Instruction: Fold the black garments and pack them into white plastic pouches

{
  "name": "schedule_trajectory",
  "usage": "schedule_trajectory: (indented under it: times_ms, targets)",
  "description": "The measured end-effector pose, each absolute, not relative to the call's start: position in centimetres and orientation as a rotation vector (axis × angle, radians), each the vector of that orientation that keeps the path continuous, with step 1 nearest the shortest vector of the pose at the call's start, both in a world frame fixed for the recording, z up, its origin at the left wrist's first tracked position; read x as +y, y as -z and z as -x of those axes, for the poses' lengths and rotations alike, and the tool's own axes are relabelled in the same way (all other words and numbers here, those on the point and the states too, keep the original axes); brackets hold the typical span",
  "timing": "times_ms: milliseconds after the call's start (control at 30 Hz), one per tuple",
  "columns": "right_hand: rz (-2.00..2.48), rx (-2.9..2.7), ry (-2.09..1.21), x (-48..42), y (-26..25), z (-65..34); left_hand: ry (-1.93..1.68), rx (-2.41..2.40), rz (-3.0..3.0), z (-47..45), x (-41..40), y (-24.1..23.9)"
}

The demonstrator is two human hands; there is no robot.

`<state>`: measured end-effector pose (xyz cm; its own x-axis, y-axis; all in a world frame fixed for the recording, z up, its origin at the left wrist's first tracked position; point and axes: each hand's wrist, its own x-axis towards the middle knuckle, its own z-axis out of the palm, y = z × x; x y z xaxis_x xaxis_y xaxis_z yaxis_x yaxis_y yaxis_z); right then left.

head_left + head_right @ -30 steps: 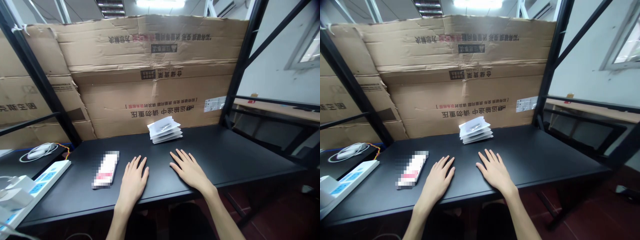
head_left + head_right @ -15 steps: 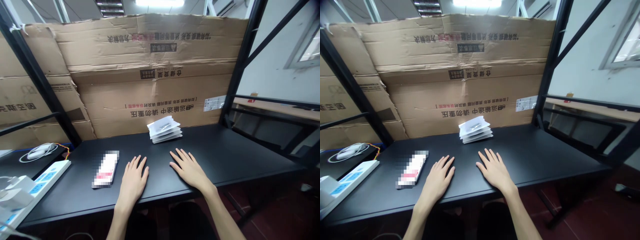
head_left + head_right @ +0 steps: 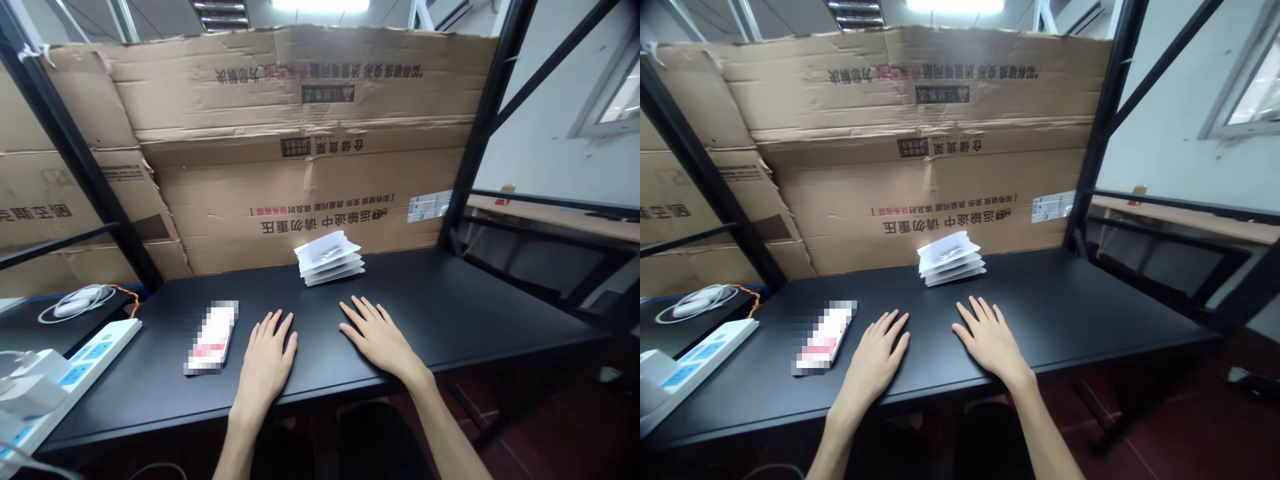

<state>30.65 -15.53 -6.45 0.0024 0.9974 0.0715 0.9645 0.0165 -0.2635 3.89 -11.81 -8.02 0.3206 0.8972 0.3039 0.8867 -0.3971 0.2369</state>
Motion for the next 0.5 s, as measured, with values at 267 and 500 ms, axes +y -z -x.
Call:
schedule_trajectory:
  times_ms: [267,500]
  targets:
    - [2.043,-2.052,-0.204,-15.58,6.39,-30.61,-0.59,1.712,-2.539,-3.94,-11.83,7.9]
    - [2.033,-2.053,-0.201,-15.47,6.67,-30.75,-0.546,1.728,-2.534,-3.9,-11.9,7.77]
